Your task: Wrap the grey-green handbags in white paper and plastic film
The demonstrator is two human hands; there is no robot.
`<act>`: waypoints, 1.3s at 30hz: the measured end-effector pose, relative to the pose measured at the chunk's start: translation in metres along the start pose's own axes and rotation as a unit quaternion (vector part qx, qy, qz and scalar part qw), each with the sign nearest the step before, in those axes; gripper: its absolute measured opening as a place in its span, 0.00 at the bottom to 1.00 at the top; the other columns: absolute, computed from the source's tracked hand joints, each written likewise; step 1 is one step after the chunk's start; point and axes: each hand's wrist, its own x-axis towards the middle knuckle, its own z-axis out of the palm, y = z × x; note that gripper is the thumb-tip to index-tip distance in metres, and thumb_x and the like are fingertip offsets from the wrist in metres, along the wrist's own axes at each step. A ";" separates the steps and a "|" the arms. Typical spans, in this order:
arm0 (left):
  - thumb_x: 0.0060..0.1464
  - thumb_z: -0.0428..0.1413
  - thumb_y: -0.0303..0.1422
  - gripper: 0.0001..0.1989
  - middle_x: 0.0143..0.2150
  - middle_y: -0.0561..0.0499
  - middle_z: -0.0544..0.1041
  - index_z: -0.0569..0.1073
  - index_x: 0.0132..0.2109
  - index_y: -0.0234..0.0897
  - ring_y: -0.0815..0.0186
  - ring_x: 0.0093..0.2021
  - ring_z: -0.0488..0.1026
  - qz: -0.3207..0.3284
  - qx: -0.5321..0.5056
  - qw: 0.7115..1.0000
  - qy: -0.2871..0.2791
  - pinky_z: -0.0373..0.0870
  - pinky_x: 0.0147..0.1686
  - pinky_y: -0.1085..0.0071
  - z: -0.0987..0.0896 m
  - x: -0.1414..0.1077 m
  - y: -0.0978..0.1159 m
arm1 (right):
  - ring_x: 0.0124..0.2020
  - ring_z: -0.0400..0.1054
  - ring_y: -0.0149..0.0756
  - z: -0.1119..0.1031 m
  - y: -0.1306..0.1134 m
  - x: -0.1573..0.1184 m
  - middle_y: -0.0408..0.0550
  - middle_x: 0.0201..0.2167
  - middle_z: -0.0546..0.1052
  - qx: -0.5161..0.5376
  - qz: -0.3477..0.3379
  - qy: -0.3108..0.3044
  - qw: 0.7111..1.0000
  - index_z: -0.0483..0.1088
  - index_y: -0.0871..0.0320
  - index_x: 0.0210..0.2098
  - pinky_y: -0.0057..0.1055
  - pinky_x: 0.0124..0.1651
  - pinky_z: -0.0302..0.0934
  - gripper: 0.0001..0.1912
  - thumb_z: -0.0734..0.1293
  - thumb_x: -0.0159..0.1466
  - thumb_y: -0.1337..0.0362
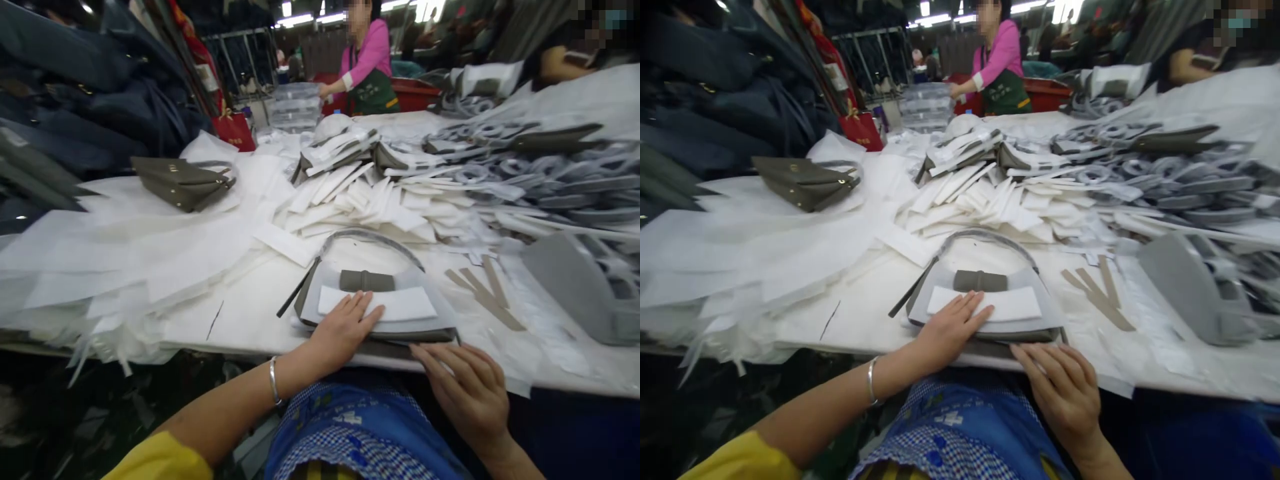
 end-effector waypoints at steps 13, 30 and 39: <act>0.58 0.51 0.21 0.33 0.72 0.35 0.55 0.57 0.69 0.42 0.47 0.71 0.55 -0.008 0.042 0.999 -0.014 0.61 0.65 0.48 0.004 0.009 0.011 | 0.64 0.63 0.44 0.034 0.019 0.002 0.51 0.61 0.72 0.029 0.014 -0.055 0.998 0.61 0.59 0.66 0.50 0.67 0.56 0.26 0.56 0.69 0.76; 0.62 0.46 0.22 0.33 0.69 0.40 0.62 0.53 0.72 0.44 0.52 0.70 0.59 0.056 0.123 0.988 0.079 0.61 0.65 0.48 0.033 0.021 0.023 | 0.59 0.69 0.44 0.003 -0.017 -0.035 0.52 0.60 0.72 0.246 0.419 0.046 0.873 0.66 0.49 0.60 0.49 0.63 0.65 0.20 0.65 0.68 0.61; 0.62 0.42 0.20 0.32 0.69 0.43 0.64 0.57 0.71 0.43 0.55 0.69 0.61 0.079 0.129 0.977 0.150 0.62 0.65 0.51 0.035 0.018 0.019 | 0.59 0.68 0.49 -0.007 -0.006 -0.004 0.58 0.61 0.71 0.565 0.576 -0.010 0.590 0.56 0.57 0.68 0.45 0.63 0.63 0.47 0.74 0.56 0.47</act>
